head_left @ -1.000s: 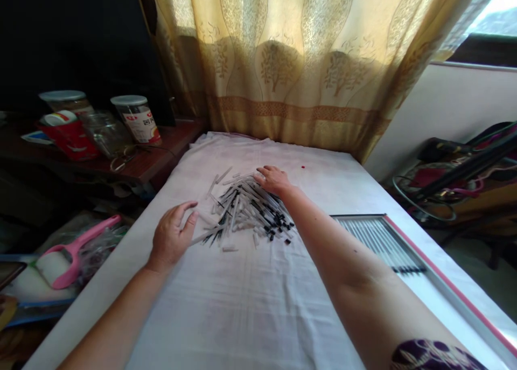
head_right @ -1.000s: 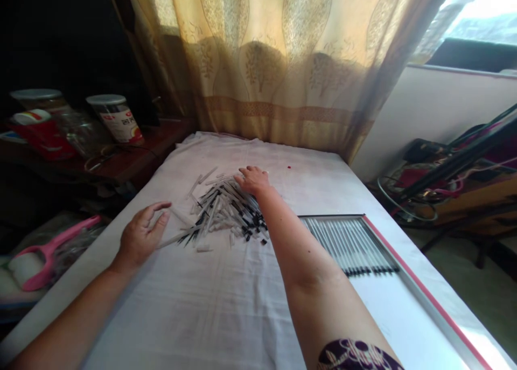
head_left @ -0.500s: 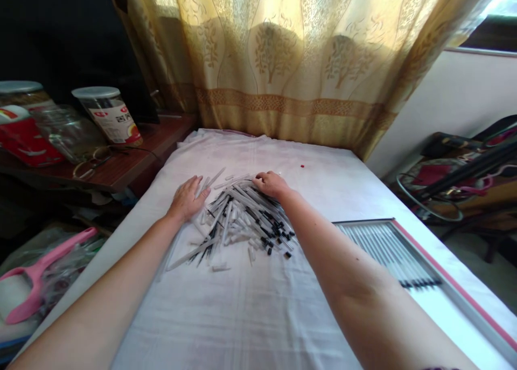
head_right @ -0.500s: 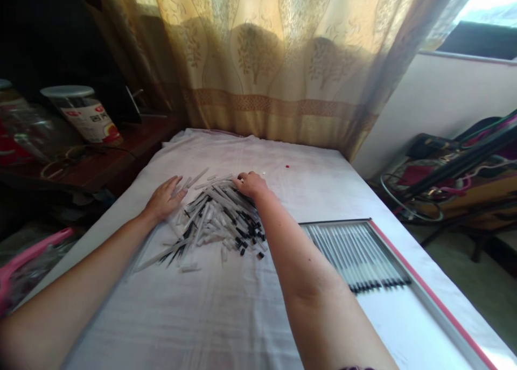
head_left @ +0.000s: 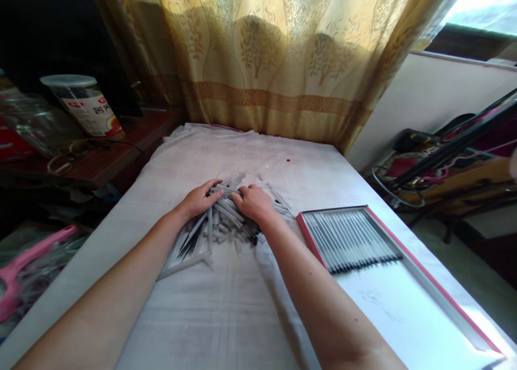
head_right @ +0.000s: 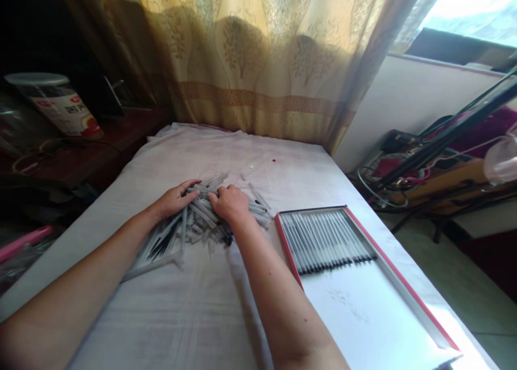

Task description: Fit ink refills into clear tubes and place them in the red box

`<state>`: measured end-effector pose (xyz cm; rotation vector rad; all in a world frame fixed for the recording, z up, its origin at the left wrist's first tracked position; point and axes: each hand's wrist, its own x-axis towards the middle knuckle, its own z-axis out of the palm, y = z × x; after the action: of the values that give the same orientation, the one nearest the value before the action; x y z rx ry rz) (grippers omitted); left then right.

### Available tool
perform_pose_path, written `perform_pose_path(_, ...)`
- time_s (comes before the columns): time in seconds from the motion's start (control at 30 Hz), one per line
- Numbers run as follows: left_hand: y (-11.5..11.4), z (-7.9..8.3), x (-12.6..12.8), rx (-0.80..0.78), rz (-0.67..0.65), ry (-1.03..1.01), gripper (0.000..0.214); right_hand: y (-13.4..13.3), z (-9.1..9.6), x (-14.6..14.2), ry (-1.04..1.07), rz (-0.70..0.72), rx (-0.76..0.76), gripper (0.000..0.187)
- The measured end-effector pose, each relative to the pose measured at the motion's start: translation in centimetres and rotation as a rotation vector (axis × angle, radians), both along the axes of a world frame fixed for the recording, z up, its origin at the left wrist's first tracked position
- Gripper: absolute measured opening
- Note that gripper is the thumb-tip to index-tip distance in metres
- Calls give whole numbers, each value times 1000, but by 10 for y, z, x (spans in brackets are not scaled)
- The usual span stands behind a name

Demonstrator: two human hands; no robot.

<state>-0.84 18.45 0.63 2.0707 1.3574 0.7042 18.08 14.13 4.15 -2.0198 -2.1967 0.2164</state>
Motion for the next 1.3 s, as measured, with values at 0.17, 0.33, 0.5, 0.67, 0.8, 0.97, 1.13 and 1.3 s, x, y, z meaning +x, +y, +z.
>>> perform_pose_path(0.17,-34,1,-10,14,59,-67,72,-37,2,-17,36,-105,51,48)
perform_pose_path(0.33,-57,2,-12,35,88,-26,73,-68,7,-23,63,-118,92,42)
perform_pose_path(0.5,-82,9,-32,75,84,90,80,-89,11,18,165,-114,190,36)
perform_pose_path(0.67,-134,13,-69,55,-129,301,101,-112,0,67,114,-305,105,43)
perform_pose_path(0.8,-173,1,-77,123,-207,516,111,-131,-12,72,103,-267,106,34)
perform_pose_path(0.97,-185,-11,-56,231,-154,589,77,-134,-21,62,86,-244,218,33)
perform_pose_path(1.13,-179,-3,-45,408,36,592,56,-123,-24,56,92,-232,235,26)
perform_pose_path(1.3,-172,-8,-66,276,368,526,65,-121,-25,59,188,-270,313,25)
